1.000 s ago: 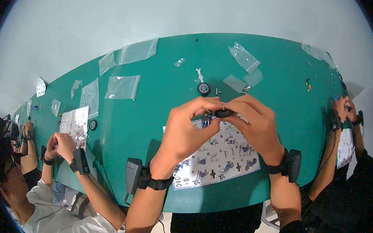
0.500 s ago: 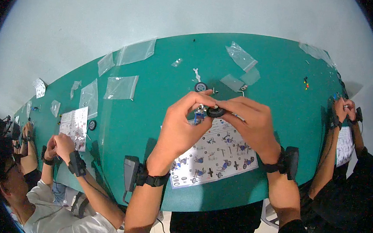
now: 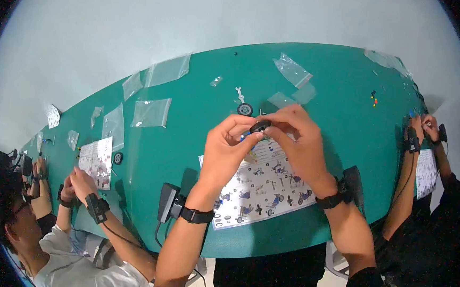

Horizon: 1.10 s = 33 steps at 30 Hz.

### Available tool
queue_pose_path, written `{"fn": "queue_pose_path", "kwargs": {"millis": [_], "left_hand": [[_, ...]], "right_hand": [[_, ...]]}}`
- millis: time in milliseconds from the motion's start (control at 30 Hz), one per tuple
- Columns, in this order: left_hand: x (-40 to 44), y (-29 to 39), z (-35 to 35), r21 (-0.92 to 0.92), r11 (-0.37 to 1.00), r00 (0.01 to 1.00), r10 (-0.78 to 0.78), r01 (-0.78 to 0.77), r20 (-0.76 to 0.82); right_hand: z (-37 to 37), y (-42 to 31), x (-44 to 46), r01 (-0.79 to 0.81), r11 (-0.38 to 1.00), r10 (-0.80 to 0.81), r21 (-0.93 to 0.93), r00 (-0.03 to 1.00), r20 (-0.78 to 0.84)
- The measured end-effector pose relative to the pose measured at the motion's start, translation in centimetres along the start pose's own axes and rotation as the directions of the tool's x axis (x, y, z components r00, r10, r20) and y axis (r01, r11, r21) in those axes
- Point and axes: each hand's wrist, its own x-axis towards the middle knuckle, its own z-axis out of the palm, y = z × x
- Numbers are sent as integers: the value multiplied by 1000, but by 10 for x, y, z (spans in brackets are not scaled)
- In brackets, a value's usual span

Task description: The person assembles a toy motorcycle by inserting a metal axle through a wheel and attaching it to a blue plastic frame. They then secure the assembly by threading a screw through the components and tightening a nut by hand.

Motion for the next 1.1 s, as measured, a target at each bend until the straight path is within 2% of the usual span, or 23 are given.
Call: {"fn": "queue_pose_path", "kwargs": {"millis": [100,200,233,300,400,533,633,733,800,833,900,1000,1100], "left_hand": [[-1,-4,6,-21,1000,999,-19,20,26],[-2,-12,11,-63,998,999,-19,22,40],[-1,-14,12,-76,997,999,-21,24,40],[0,-17,10,-240,969,998,-64,59,-12],[2,-15,7,-419,906,992,-105,67,-70],[4,-25,6,-571,819,995,-93,62,-25],[2,-27,6,-682,722,987,-160,117,0],[3,-16,12,-702,699,974,-225,135,-36],[3,-20,8,-720,683,981,-195,122,-19],[2,-21,6,-729,674,984,-180,114,-12],[4,-20,8,-706,704,990,-140,76,-32],[4,-20,6,-613,789,996,-78,31,-51],[6,-17,4,-560,828,995,-70,18,-71]], "right_hand": [[-7,-1,4,142,957,-146,-251,989,4],[-7,4,5,152,973,-146,-173,988,45],[-5,3,5,76,994,-73,-82,997,39],[1,-2,4,-78,992,74,102,996,44],[-3,1,1,-178,983,163,55,965,204],[-3,-4,0,-282,957,264,68,944,197],[1,3,-2,-331,941,315,75,934,167],[0,4,-4,-378,926,367,15,906,212],[0,0,-3,-387,922,375,9,897,236],[-1,3,-3,-343,939,339,-20,916,216],[-4,10,-2,-252,965,262,-79,948,182],[-5,6,0,-312,949,314,-35,936,157],[-7,8,1,-135,991,137,-23,980,142]]}}
